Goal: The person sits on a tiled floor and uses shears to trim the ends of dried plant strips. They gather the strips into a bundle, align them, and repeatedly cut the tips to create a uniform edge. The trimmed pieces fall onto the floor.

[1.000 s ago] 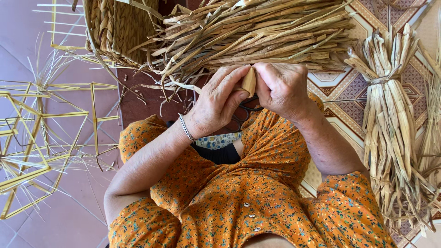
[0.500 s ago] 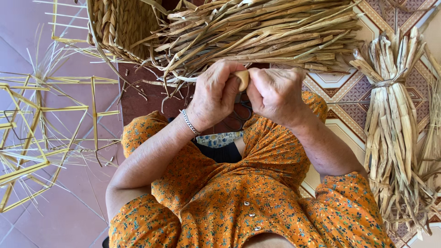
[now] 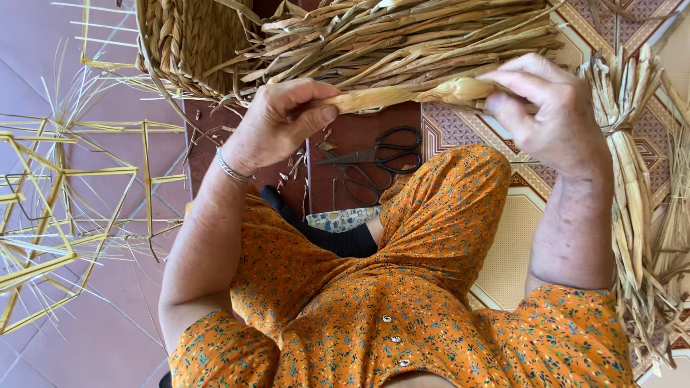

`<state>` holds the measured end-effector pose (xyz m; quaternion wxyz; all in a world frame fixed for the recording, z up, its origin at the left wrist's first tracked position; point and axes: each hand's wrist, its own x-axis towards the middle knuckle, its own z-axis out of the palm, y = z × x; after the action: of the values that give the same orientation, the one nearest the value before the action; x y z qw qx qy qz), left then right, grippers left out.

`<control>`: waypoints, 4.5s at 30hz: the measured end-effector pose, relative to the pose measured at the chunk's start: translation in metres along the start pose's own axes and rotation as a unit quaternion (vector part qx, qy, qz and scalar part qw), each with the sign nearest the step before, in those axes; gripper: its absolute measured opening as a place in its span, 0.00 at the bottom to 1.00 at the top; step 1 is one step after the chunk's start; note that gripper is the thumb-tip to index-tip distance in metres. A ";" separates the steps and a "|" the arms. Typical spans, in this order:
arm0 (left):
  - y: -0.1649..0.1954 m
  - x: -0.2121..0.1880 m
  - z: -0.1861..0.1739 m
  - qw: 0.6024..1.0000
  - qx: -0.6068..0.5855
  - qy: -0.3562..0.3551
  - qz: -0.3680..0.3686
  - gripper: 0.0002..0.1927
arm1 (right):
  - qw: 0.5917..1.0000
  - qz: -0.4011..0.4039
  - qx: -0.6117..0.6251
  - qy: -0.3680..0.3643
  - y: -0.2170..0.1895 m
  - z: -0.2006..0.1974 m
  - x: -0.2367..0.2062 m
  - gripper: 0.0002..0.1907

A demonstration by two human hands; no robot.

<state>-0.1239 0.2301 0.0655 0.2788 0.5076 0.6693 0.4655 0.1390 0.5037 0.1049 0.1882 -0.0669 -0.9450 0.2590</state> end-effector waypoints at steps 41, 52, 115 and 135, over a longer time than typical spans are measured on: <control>-0.008 0.001 -0.013 0.940 0.201 0.241 0.133 0.04 | 0.890 0.155 0.379 -0.201 0.035 0.095 0.006 0.12; -0.063 -0.029 -0.085 0.917 0.203 0.338 0.062 0.04 | 0.973 0.153 0.167 -0.048 0.066 0.059 -0.027 0.17; -0.140 0.142 0.215 0.915 0.368 0.152 0.065 0.09 | 0.764 0.436 0.387 0.277 0.158 0.157 -0.103 0.12; 0.001 0.024 0.059 0.962 0.240 0.069 0.115 0.11 | 0.778 0.198 0.550 0.231 0.058 0.110 -0.034 0.09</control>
<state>-0.0812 0.2725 0.0444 0.0467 0.5999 0.7159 0.3541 0.1294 0.4945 -0.0232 0.3498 -0.1954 -0.5364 0.7428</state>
